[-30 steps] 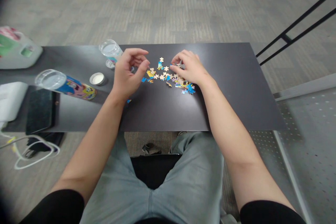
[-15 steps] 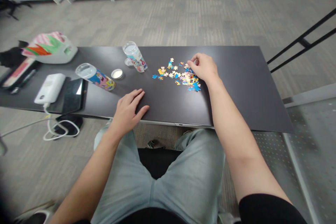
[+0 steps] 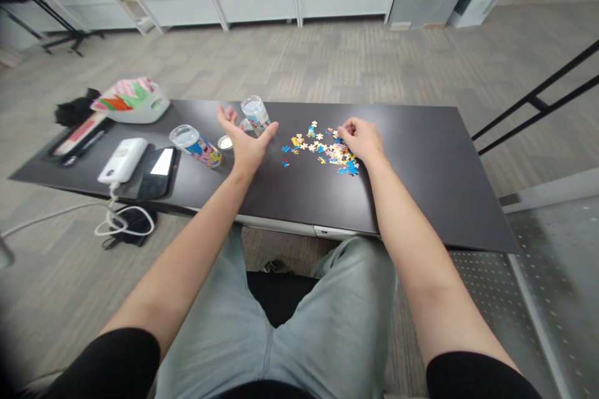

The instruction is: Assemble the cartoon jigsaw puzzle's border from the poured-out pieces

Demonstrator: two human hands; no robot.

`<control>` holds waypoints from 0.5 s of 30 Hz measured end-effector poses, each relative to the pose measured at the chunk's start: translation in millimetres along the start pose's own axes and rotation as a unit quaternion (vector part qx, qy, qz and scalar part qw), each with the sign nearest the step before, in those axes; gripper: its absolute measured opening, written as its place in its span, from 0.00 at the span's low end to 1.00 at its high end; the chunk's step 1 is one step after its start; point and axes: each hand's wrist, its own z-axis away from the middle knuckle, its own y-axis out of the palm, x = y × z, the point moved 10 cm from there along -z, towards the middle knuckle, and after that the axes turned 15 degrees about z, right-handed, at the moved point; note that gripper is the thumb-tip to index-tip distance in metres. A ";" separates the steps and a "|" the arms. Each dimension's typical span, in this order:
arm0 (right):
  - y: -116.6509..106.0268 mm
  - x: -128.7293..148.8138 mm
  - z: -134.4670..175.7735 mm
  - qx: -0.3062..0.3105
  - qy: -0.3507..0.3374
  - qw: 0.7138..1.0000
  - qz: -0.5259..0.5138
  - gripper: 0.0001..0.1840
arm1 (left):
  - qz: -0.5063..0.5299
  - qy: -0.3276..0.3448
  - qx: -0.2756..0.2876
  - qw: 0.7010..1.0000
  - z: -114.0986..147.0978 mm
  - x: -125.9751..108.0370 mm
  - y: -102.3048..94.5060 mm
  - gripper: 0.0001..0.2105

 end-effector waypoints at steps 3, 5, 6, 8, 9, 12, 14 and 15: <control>0.7 -0.9 -0.4 0.005 -0.003 1.000 -0.013 0.09 | 0.038 -0.036 0.007 0.999 -21.5 21.5 12.4 0.58; 1.2 -1.5 -0.7 0.008 -0.002 1.000 -0.017 0.10 | 0.058 -0.060 0.002 0.997 -28.7 31.6 11.0 0.53; 1.3 -1.4 -0.9 0.009 -0.002 1.000 -0.019 0.10 | 0.059 -0.067 -0.004 0.996 -30.5 34.8 7.5 0.51; 1.5 -0.6 -1.1 0.009 -0.002 1.000 -0.019 0.09 | 0.044 -0.069 -0.017 0.997 -29.9 36.2 -1.5 0.50; 1.7 -0.1 -1.2 0.009 -0.002 1.000 -0.018 0.09 | 0.033 -0.064 -0.023 0.997 -26.9 34.0 -6.1 0.51; 3.0 -0.7 -1.5 0.008 0.007 1.000 -0.005 0.08 | -0.008 -0.042 -0.062 0.997 -3.8 16.8 -18.6 0.60; 4.2 -2.1 -2.0 0.008 0.014 1.000 -0.001 0.08 | -0.016 -0.026 -0.065 0.997 17.7 0.0 -16.8 0.62; 4.7 -2.9 -2.3 0.007 0.016 1.000 -0.001 0.08 | -0.013 -0.009 -0.051 0.999 26.9 -10.7 -11.2 0.60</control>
